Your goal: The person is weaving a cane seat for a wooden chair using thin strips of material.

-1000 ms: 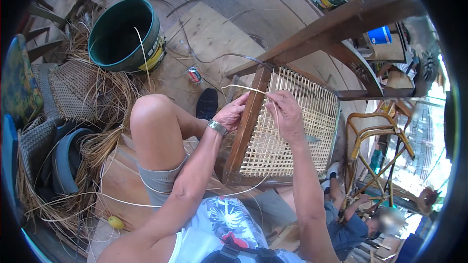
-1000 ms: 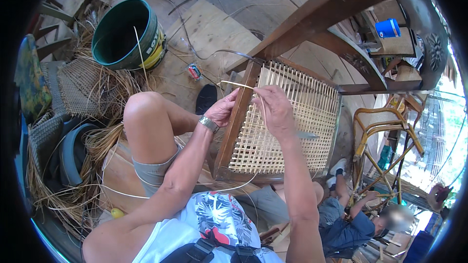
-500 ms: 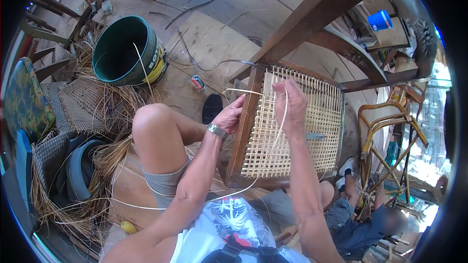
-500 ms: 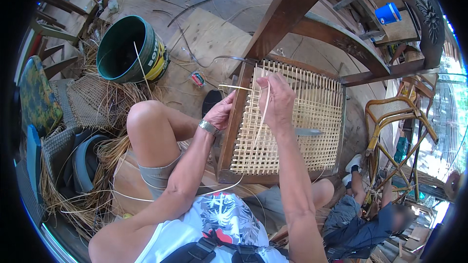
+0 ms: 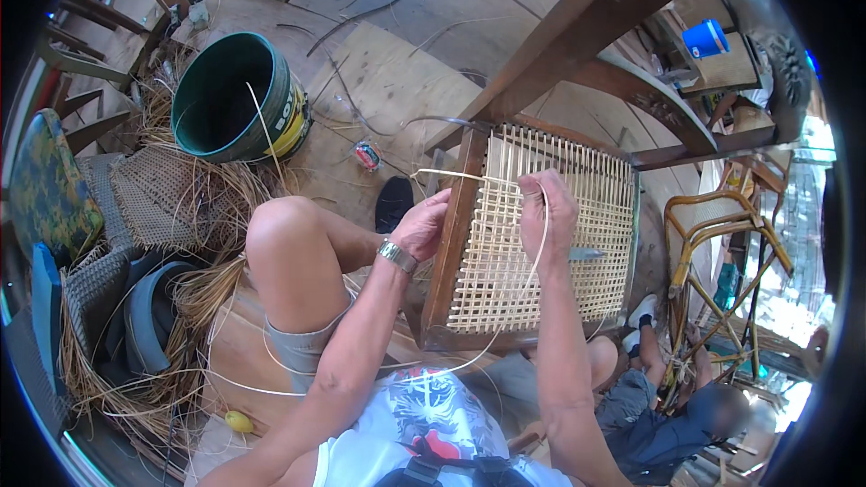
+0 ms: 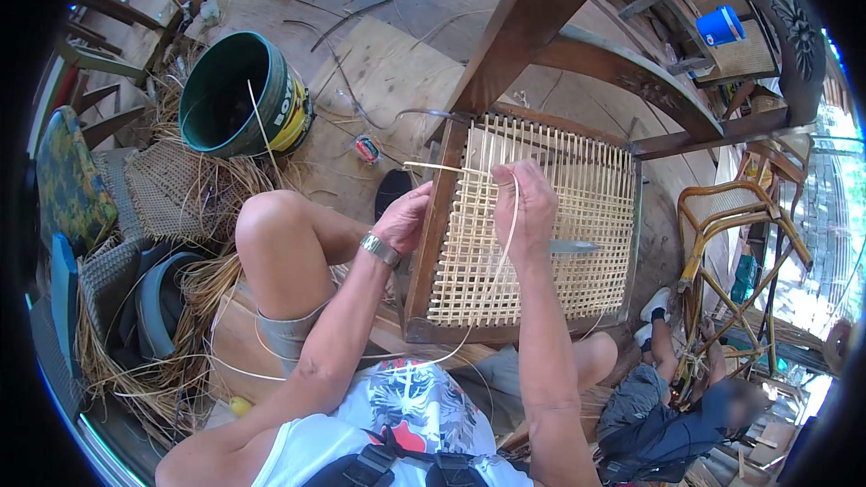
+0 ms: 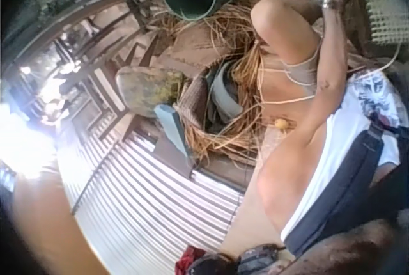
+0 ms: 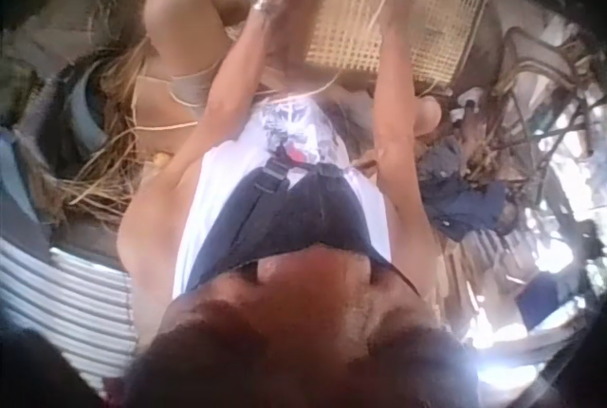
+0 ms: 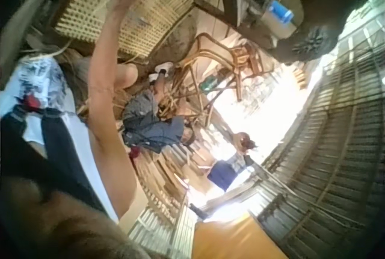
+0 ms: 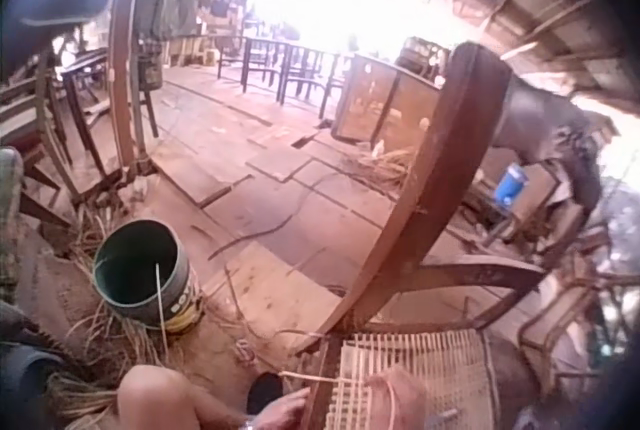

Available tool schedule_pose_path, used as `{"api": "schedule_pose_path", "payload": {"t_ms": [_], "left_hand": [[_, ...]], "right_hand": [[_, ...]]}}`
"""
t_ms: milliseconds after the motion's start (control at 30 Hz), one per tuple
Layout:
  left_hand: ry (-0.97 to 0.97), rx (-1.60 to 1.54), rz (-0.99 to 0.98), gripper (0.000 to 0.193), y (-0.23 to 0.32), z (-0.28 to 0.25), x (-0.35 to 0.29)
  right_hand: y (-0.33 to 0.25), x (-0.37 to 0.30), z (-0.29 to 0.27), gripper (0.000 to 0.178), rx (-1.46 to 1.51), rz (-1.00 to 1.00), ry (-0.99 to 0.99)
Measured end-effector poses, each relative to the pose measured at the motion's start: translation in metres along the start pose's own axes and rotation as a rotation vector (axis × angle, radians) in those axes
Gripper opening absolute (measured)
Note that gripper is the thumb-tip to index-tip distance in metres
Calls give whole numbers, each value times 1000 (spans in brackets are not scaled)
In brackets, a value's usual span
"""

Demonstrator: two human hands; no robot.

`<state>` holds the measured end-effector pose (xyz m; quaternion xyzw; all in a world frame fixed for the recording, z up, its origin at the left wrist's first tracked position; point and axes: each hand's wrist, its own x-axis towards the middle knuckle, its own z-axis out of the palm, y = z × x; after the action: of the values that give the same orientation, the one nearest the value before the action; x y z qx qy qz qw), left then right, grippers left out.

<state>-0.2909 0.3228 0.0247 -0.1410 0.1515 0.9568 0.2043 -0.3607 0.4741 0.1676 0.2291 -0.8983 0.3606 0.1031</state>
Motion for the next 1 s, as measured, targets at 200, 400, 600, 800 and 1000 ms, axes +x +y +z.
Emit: {"api": "schedule_pose_path", "payload": {"t_ms": [200, 400, 600, 800, 1000], "left_hand": [[72, -57, 119, 42, 10, 22, -22], [301, 326, 320, 75, -3, 46, -13], [186, 312, 240, 75, 1, 45, -18], [225, 244, 255, 70, 3, 46, -15], [227, 218, 217, 74, 0, 37, -15]], "right_hand": [[10, -1, 4, 12, 31, -78, 33], [14, -5, 12, 17, 107, 107, 109], [6, -29, -12, 28, 662, 688, 130], [14, -43, -88, 21, 545, 500, 212], [-13, -43, -88, 20, 556, 366, 262]]}}
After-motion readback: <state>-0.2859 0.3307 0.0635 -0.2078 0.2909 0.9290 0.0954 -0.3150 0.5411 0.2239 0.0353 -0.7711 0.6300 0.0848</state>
